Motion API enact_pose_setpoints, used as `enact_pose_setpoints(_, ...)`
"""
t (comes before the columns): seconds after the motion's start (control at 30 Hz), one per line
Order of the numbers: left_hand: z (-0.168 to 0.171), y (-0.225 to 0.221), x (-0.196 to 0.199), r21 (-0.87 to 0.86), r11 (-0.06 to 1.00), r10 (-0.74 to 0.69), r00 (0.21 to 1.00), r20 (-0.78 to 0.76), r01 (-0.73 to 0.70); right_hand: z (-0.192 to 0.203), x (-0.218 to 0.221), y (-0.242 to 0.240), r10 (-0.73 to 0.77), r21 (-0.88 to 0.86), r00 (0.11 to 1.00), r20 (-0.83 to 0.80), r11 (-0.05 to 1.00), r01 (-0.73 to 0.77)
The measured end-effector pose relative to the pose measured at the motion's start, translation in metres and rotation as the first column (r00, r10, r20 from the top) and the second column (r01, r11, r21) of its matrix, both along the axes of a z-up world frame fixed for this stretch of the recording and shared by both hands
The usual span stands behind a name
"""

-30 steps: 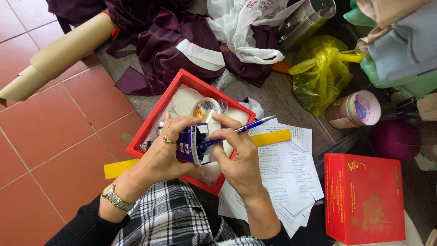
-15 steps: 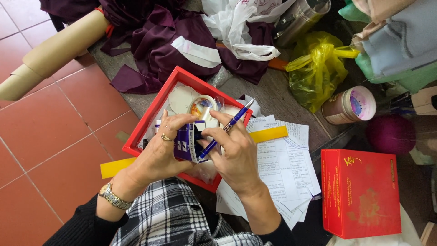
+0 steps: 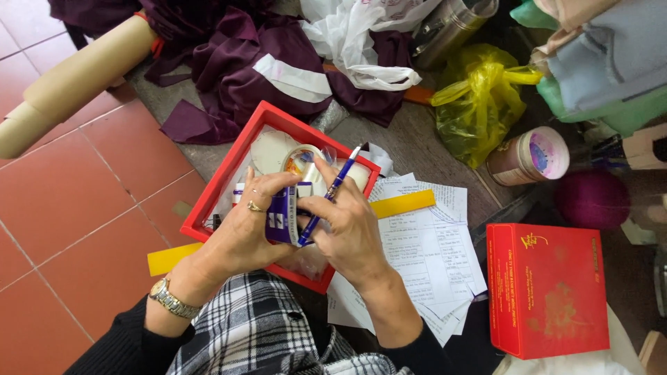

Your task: The person retrieves a red box from a cabinet, opens it to access pens and tape, and handles several blue pens while writing on paper sheets at a floor-level workspace.

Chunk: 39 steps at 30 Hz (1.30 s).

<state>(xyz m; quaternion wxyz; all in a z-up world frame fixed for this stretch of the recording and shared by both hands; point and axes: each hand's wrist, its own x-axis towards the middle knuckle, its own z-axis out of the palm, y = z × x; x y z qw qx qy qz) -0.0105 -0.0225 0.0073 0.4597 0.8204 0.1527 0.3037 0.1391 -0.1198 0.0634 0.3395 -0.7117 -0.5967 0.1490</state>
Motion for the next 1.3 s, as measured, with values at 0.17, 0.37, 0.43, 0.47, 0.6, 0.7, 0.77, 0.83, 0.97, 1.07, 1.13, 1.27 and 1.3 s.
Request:
enact_pose_setpoints(0.17,-0.004,0.002,0.005,0.055,0.998,-0.029,1.0,-0.002,0.029,-0.025,0.011,0.004,0.09,0.221,0.996,-0.007,0.972,-0.086)
enact_pose_setpoints(0.37,-0.003,0.002,0.011,0.039,0.996,0.084,0.993,-0.077,-0.081,-0.014,0.029,-0.004,0.077,0.292,0.92,-0.383,0.955,0.041)
enact_pose_setpoints(0.43,-0.006,0.01,0.012,0.02,0.99,0.142,0.986,-0.087,-0.141,-0.003,0.046,-0.013,0.073,0.33,0.824,-0.562,0.933,0.142)
enact_pose_setpoints(0.47,-0.007,0.015,0.013,-0.004,0.981,0.194,0.976,-0.098,-0.195,0.003,0.055,-0.017,0.077,0.336,0.691,-0.719,0.909,0.248)
enact_pose_setpoints(0.6,-0.002,0.019,0.028,-0.022,0.962,0.267,0.958,-0.106,-0.271,0.017,0.077,-0.032,-0.108,0.233,0.469,-0.877,0.758,0.61)
enact_pose_setpoints(0.7,-0.013,0.02,0.037,0.223,0.95,0.266,0.939,-0.216,-0.218,0.017,0.085,-0.042,-0.179,0.124,0.341,-0.923,0.701,0.702)
enact_pose_setpoints(0.77,-0.02,0.012,0.04,0.255,0.931,0.343,0.87,-0.355,-0.262,0.006,0.085,-0.048,-0.262,0.035,0.297,-0.918,0.693,0.72)
enact_pose_setpoints(0.83,0.007,-0.003,0.046,0.129,0.956,0.291,0.92,-0.262,-0.265,0.005,0.078,-0.048,-0.281,0.013,0.309,-0.909,0.72,0.694)
enact_pose_setpoints(0.97,0.038,-0.032,0.062,-0.357,0.931,-0.102,0.891,-0.442,-0.07,0.018,0.049,-0.043,-0.326,-0.062,0.487,-0.81,0.874,0.482)
enact_pose_setpoints(1.07,0.039,-0.044,0.061,-0.378,0.922,-0.234,0.905,-0.356,0.089,0.006,0.035,-0.043,-0.31,-0.034,0.554,-0.773,0.892,0.451)
enact_pose_setpoints(1.13,0.047,-0.042,0.061,-0.506,0.862,-0.246,0.895,-0.371,0.027,0.015,0.036,-0.051,-0.154,0.077,0.609,-0.778,0.939,0.335)
enact_pose_setpoints(1.27,0.02,-0.039,0.058,-0.889,0.456,-0.198,0.971,-0.136,-0.032,0.028,0.047,-0.072,-0.121,-0.039,0.88,-0.459,0.992,0.116)
enact_pose_setpoints(1.3,0.036,-0.038,0.061,-0.893,0.447,-0.192,0.971,-0.145,-0.045,0.027,0.046,-0.074,-0.119,-0.051,0.876,-0.468,0.993,0.108)
